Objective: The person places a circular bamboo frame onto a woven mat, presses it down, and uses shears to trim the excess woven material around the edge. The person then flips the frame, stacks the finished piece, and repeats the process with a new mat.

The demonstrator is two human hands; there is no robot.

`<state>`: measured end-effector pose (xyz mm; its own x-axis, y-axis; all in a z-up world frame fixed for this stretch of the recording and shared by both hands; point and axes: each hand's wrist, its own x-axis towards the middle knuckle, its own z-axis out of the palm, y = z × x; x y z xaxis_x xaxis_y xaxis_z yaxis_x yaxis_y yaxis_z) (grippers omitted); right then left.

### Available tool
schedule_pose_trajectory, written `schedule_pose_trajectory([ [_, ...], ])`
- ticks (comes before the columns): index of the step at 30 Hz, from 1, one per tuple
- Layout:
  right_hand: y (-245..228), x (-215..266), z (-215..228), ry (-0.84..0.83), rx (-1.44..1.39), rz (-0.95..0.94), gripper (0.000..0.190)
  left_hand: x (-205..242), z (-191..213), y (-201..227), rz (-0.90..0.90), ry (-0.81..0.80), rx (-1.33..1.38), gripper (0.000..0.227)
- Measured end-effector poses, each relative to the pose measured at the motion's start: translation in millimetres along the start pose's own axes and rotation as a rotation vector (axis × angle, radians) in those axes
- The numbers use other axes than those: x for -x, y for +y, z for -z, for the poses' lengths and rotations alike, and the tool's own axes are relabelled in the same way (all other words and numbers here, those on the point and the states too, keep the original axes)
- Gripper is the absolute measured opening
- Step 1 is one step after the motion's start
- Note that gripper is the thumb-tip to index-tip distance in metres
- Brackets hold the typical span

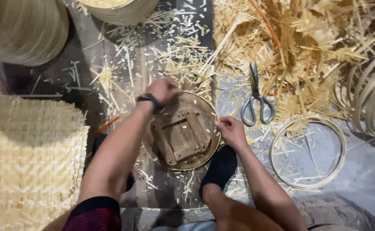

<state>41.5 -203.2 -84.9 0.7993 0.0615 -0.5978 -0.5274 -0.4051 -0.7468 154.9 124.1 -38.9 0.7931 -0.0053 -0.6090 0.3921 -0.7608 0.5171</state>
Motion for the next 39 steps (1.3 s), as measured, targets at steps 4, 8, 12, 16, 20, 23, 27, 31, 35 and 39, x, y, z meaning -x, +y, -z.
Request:
schedule_pose_trajectory([
  [4, 20, 23, -4, -0.051, -0.071, -0.032, 0.031, 16, 15, -108, 0.245, -0.143, 0.198, 0.036],
  [8, 25, 21, -9, -0.024, -0.128, -0.043, 0.027, 8, -15, -141, 0.19, 0.04, 0.263, 0.031],
  [12, 25, 23, -11, -0.01, -0.1, -0.031, 0.027, 10, -20, -141, 0.261, 0.082, 0.185, 0.026],
  [16, 25, 36, -11, 0.005, -0.094, -0.043, 0.031, 52, -56, -168, 0.174, 0.358, 0.147, 0.031],
  [20, 24, 41, -7, -0.018, -0.132, -0.025, 0.037, 142, -111, -209, 0.651, 0.064, 0.863, 0.035],
  [23, 21, 41, -7, 0.016, -0.091, -0.014, 0.037, 158, -140, -212, 0.55, 0.177, 1.047, 0.038],
  [27, 9, 37, -9, 0.067, -0.076, -0.049, 0.034, 155, -134, -195, 0.649, 0.238, 0.969, 0.032],
  [31, 4, 17, -3, 0.102, -0.2, 0.055, 0.035, 156, -134, -161, 0.49, 0.393, 0.856, 0.04],
  [35, 23, 27, -1, -0.09, -0.507, -0.229, 0.023, 193, -172, -120, 0.656, 0.191, 1.188, 0.014],
  [39, 36, 24, -11, -0.03, -0.476, -0.188, 0.013, 197, -200, -111, 0.628, 0.186, 1.428, 0.015],
])
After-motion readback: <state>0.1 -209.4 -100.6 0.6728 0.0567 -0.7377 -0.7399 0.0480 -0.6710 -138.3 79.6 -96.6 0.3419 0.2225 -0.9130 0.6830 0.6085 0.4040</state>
